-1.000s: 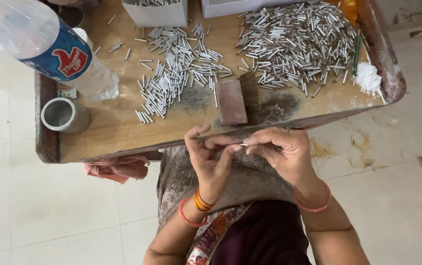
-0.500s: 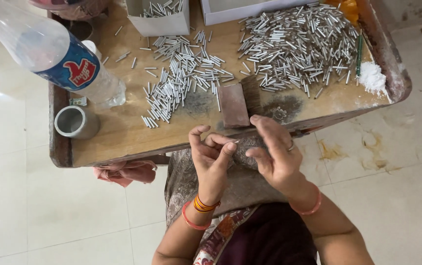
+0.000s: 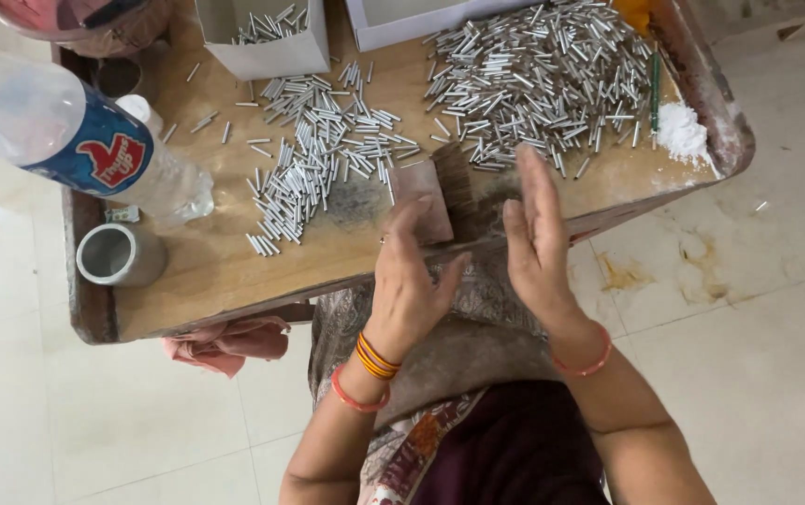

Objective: The recorder is polishing or cleaning small metal tubes by rubbing them against a wooden sanding block on a low table.

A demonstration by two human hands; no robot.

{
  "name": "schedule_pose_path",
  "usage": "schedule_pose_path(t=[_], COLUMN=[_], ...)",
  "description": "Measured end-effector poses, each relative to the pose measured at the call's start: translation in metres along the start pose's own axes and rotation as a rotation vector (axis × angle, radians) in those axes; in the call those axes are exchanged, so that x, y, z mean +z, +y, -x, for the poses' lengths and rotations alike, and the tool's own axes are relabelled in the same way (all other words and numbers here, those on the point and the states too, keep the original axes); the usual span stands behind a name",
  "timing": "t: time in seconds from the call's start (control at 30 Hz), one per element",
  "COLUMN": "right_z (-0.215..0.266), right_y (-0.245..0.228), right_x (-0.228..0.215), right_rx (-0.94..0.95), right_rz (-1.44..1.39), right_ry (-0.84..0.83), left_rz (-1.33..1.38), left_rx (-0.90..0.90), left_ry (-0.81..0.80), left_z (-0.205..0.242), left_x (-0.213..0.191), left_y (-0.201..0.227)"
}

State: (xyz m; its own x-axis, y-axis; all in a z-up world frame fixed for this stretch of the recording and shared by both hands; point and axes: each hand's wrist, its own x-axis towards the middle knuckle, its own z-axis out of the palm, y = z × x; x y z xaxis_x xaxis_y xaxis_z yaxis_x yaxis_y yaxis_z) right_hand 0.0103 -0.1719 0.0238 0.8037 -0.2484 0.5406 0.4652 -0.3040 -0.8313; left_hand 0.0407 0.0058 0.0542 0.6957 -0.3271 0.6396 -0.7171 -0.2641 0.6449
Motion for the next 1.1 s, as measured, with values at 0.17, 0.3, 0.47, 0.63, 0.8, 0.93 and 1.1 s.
schedule_pose_path(t=[0.17,0.3,0.47,0.63,0.8,0.93,1.1], right_z=[0.010,0.007,-0.010,-0.026,-0.046,-0.048,-0.031], right_y=[0.008,-0.012,-0.027,-0.034,-0.022,-0.006,0.007], right_x=[0.023,0.026,-0.011,-0.014,-0.011,-0.018,-0.021], right_rx=[0.242,0.110,-0.039,-0.170,-0.273,-0.349,-0.352], right_rz=[-0.474,-0.278,0.441,0.663,0.859,0.800,0.519], right_ry=[-0.012,-0.127,-0.162,-0.315,-0.533,-0.559,-0.285], left_rz=[-0.102,-0.074,0.098,0.077,-0.272,-0.266,-0.141], left_rx=[-0.051,-0.023,-0.260,-0.315,-0.124,-0.156,-0.156], left_ry=[-0.098,-0.043,-0.042,-0.184,-0.233,-0.240,-0.169], left_z=[0.001,-0.005,-0.002,-0.031,-0.026,-0.024,-0.025], left_x=[0.021,0.014,0.002,0.000,0.023,0.021,0.018], left_y=[-0.021,-0.011,-0.013,-0.003,-0.019,-0.019,-0.019])
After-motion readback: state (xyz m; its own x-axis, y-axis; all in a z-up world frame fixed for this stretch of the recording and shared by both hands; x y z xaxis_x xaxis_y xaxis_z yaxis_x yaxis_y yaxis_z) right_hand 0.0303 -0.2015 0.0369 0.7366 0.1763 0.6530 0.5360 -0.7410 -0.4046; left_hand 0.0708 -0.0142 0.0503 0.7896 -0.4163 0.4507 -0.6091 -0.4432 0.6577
